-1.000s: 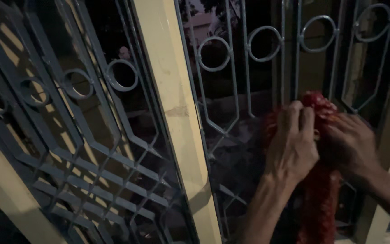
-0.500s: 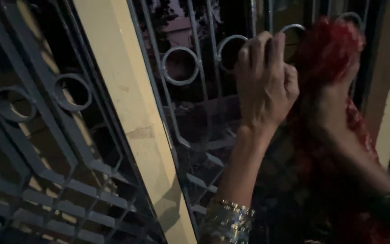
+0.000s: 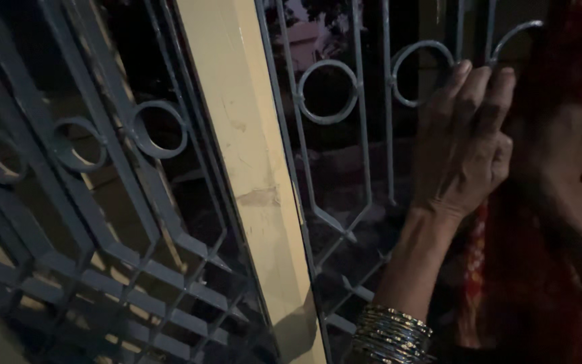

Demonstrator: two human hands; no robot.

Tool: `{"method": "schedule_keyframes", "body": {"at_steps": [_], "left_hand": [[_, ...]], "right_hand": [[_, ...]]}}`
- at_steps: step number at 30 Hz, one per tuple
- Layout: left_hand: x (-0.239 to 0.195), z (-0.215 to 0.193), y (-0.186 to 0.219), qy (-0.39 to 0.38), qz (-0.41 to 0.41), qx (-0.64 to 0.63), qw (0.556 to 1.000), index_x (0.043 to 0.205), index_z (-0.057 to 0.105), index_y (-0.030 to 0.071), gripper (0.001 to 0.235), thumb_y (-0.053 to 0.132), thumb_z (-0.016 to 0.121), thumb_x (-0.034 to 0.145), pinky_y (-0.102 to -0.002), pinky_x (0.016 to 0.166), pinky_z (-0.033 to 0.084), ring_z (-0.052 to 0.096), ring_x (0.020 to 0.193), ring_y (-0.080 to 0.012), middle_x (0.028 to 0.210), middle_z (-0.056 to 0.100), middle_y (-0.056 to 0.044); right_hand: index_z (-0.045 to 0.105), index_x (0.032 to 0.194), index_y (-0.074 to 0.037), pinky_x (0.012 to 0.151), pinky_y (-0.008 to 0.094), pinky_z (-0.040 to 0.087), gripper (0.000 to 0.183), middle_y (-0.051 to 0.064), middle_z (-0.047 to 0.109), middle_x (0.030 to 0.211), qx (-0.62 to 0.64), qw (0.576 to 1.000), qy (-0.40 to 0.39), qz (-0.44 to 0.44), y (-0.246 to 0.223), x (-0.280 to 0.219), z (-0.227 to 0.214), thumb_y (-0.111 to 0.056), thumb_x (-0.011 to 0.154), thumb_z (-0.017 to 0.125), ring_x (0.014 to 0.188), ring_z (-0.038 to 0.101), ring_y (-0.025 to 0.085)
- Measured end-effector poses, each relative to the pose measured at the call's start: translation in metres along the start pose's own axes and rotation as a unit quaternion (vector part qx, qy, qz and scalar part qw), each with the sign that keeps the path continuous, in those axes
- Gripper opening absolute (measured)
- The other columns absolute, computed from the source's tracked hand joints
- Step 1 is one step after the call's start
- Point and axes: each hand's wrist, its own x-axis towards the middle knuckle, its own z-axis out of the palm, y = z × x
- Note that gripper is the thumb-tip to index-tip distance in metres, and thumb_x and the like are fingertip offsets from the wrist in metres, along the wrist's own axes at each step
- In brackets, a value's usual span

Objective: The person wipes a metal window grille with a red patterned cloth. They move the cloth back and forth across the bars and decorative circular elements, cleaning the surface.

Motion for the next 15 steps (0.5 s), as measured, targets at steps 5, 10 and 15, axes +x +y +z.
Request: {"method": "schedule_keyframes", "body": {"at_steps": [5,10,15], "left_hand": [[-0.004,0.002,-0.005,0.0,-0.002,-0.015,1.0,0.158,0.033,0.013,0.056,0.009,0.055,0.106,-0.05,0.125,0.034,0.037,0.152,-0.0318,0.157,0.042,-0.012],[-0.005,0.004,-0.005,0.017,0.008,-0.024,1.0,0.158,0.029,0.015,0.05,0.009,0.053,0.114,-0.046,0.128,0.031,0.031,0.153,-0.0302,0.158,0.038,-0.01],[0.003,-0.001,0.0,-0.032,0.007,0.004,0.999,0.161,0.033,0.012,0.062,0.006,0.056,0.104,-0.047,0.129,0.032,0.031,0.157,-0.032,0.157,0.038,-0.012]], "right_hand": [[0.062,0.136,0.0,0.1,0.042,0.044,0.029,0.017,0.063,0.124,0.092,0.995,0.013,0.047,0.036,-0.008,0.048,-0.011,0.114,0.045,0.111,0.057,0.027],[0.053,0.145,0.019,0.128,0.056,0.024,0.051,0.038,0.028,0.156,-0.021,0.986,0.156,-0.057,0.006,-0.066,-0.014,-0.017,0.11,0.066,0.15,0.023,0.045],[0.048,0.157,0.009,0.129,0.06,0.016,0.065,0.024,0.021,0.172,0.115,0.991,0.052,0.039,-0.031,-0.088,-0.064,-0.023,0.105,0.069,0.16,0.003,0.043]]}}
